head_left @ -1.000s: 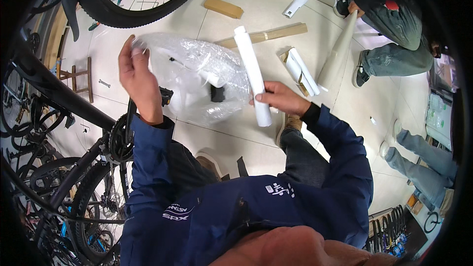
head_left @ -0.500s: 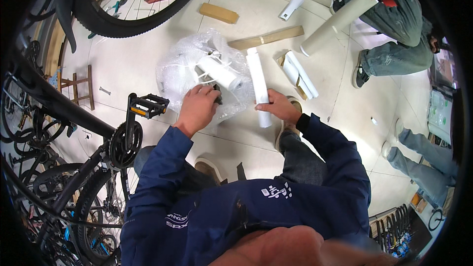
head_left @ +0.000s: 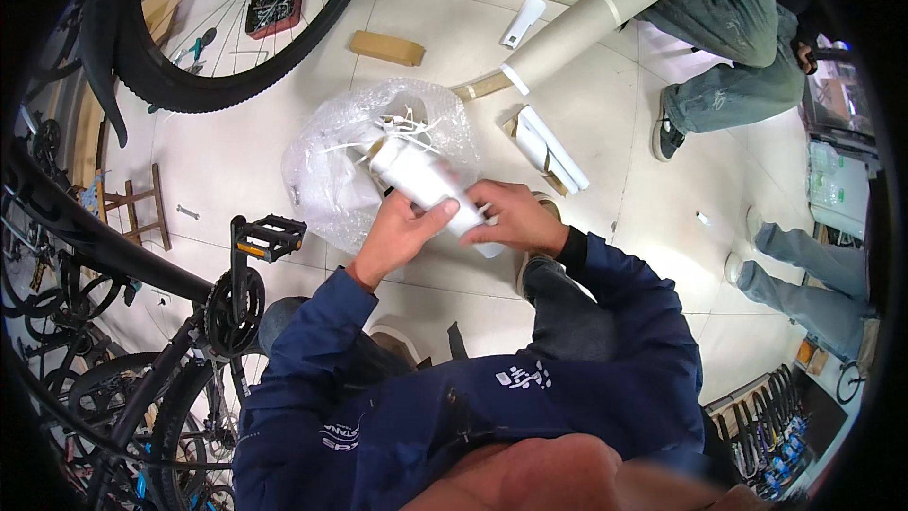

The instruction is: The person attaches the front wheel to a bicycle, then uses a cordless drill and wrench to tighten components. They then unpack bubble wrap and foam pieces from a plastic bag, handling several white foam parts and cardboard pieces.

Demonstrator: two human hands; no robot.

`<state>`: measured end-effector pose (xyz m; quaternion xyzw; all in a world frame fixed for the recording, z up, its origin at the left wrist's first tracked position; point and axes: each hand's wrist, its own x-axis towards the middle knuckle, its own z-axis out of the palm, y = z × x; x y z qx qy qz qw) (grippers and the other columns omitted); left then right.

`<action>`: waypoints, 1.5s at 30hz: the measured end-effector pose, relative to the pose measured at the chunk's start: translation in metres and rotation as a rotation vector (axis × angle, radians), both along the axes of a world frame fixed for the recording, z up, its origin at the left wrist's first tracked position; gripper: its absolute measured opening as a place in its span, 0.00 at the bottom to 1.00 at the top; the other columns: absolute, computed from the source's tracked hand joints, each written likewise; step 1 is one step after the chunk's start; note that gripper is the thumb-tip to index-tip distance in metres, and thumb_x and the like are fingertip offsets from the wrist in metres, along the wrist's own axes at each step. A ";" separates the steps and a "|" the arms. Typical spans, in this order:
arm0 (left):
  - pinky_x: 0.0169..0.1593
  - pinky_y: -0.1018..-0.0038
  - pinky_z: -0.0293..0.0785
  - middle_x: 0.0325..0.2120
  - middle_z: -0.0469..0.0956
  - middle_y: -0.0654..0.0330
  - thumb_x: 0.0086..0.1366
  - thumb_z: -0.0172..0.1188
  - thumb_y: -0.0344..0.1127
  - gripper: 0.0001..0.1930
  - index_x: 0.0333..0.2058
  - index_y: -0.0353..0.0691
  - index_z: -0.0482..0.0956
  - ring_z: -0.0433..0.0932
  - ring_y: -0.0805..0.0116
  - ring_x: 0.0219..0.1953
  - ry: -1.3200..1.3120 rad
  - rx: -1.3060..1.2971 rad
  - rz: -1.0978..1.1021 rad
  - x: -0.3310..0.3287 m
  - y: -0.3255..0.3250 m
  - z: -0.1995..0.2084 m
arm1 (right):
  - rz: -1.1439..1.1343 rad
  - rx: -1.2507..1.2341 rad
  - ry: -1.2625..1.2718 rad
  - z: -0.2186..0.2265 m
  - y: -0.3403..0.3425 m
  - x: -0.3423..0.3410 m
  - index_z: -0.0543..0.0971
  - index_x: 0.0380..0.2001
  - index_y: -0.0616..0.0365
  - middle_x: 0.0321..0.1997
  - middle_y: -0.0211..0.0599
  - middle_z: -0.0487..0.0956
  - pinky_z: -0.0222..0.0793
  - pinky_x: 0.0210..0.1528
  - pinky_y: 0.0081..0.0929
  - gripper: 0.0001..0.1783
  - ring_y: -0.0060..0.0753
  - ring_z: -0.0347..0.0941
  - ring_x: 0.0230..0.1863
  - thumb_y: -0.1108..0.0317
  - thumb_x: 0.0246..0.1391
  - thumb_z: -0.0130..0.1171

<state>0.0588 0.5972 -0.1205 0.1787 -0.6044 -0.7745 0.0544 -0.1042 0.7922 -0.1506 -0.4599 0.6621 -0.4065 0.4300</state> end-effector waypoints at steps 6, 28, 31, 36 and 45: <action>0.51 0.70 0.82 0.46 0.81 0.59 0.74 0.64 0.42 0.22 0.58 0.33 0.75 0.82 0.69 0.48 -0.213 0.101 0.119 -0.002 -0.016 -0.011 | -1.189 -0.292 -0.088 0.016 -0.040 -0.142 0.76 0.50 0.57 0.43 0.28 0.78 0.77 0.49 0.32 0.22 0.27 0.76 0.45 0.48 0.69 0.60; 0.53 0.69 0.79 0.48 0.82 0.58 0.71 0.65 0.32 0.18 0.57 0.34 0.75 0.80 0.70 0.48 -0.133 0.401 0.256 0.008 -0.015 -0.024 | -0.032 0.080 -1.167 0.000 0.000 0.016 0.60 0.74 0.62 0.71 0.43 0.72 0.64 0.72 0.39 0.37 0.37 0.69 0.70 0.65 0.66 0.60; 0.55 0.64 0.83 0.57 0.79 0.53 0.74 0.60 0.31 0.23 0.65 0.33 0.69 0.82 0.62 0.55 -0.232 0.429 0.150 0.016 -0.011 -0.018 | 0.019 0.139 -1.104 0.002 -0.011 0.019 0.61 0.73 0.63 0.71 0.42 0.72 0.63 0.72 0.39 0.35 0.35 0.69 0.70 0.65 0.67 0.59; 0.62 0.62 0.78 0.61 0.76 0.53 0.79 0.53 0.44 0.26 0.67 0.34 0.67 0.78 0.60 0.61 -0.053 0.911 0.230 0.016 -0.018 -0.005 | -0.096 0.131 -0.937 -0.003 -0.026 0.011 0.62 0.72 0.64 0.69 0.40 0.74 0.63 0.72 0.37 0.33 0.32 0.69 0.69 0.64 0.70 0.56; 0.61 0.67 0.76 0.56 0.80 0.57 0.74 0.64 0.39 0.24 0.62 0.34 0.73 0.79 0.68 0.56 -0.061 0.460 0.148 0.015 -0.019 -0.014 | -0.095 0.148 -1.021 -0.004 -0.014 0.019 0.63 0.72 0.62 0.70 0.38 0.71 0.64 0.71 0.36 0.36 0.32 0.67 0.69 0.62 0.66 0.62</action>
